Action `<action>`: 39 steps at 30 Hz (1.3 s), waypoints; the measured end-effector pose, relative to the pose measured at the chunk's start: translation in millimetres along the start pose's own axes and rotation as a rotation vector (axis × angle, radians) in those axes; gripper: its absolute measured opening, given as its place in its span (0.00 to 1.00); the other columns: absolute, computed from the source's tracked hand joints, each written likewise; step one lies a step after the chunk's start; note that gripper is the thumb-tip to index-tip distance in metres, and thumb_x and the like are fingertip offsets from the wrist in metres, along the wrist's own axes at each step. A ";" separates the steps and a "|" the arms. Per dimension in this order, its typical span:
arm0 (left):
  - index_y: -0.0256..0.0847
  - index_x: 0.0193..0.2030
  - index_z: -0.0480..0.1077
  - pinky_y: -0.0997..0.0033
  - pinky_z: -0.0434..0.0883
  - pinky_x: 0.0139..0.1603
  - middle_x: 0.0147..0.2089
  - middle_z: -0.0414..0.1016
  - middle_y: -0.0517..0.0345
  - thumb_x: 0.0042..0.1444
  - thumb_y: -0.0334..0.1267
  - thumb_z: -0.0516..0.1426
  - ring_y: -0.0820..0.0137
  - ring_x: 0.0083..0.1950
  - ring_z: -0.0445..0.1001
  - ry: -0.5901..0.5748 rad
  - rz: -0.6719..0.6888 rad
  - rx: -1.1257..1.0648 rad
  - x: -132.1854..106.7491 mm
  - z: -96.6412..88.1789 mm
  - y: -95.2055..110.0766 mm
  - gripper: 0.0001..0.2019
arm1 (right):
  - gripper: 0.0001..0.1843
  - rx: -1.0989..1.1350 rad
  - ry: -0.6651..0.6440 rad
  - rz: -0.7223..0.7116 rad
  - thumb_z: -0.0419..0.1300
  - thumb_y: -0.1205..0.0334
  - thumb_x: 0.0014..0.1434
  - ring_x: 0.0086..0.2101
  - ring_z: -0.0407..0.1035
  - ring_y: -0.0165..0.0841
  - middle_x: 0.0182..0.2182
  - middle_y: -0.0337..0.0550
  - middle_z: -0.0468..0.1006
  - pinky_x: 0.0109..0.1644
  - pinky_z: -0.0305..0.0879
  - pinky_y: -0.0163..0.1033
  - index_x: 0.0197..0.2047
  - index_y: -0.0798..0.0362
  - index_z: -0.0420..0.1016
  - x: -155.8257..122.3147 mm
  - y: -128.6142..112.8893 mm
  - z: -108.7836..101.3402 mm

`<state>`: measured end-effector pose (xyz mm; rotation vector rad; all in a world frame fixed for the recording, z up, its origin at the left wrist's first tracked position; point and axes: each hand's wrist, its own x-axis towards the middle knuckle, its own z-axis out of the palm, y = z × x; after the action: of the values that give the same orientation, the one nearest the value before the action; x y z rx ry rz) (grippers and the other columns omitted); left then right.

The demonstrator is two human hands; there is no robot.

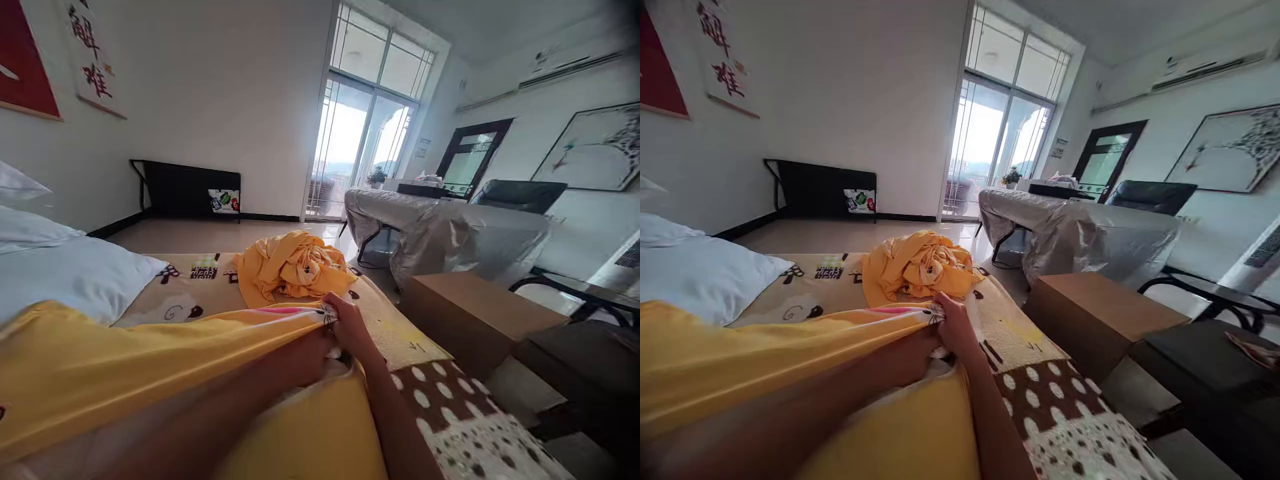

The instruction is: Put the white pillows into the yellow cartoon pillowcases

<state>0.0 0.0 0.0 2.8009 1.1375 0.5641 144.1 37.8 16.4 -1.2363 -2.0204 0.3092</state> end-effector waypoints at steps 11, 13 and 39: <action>0.41 0.58 0.64 0.56 0.60 0.65 0.60 0.68 0.50 0.56 0.28 0.49 0.60 0.59 0.66 0.070 -0.043 -0.062 -0.4 2.1 -0.7 0.22 | 0.20 -0.013 0.023 0.000 0.46 0.73 0.37 0.29 0.64 0.31 0.27 0.37 0.74 0.34 0.53 0.31 0.35 0.52 0.68 2.0 6.6 3.8; 0.42 0.57 0.65 0.57 0.58 0.67 0.61 0.66 0.52 0.58 0.29 0.49 0.61 0.61 0.64 0.093 -0.042 -0.101 -2.0 3.7 -2.6 0.20 | 0.18 -0.018 0.033 0.009 0.46 0.72 0.37 0.29 0.63 0.30 0.26 0.36 0.73 0.33 0.52 0.31 0.34 0.52 0.67 2.6 8.2 4.1; 0.40 0.59 0.65 0.57 0.62 0.63 0.56 0.72 0.53 0.53 0.31 0.51 0.60 0.57 0.68 0.122 -0.188 -0.525 -12.2 -8.0 -2.3 0.25 | 0.15 0.090 0.112 0.098 0.48 0.72 0.36 0.27 0.68 0.31 0.24 0.37 0.75 0.30 0.58 0.31 0.28 0.52 0.68 -1.0 0.0 -8.0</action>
<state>-12.4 -7.3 3.2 2.2176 1.0652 0.8750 149.9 35.6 21.6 -1.2704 -1.8346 0.3658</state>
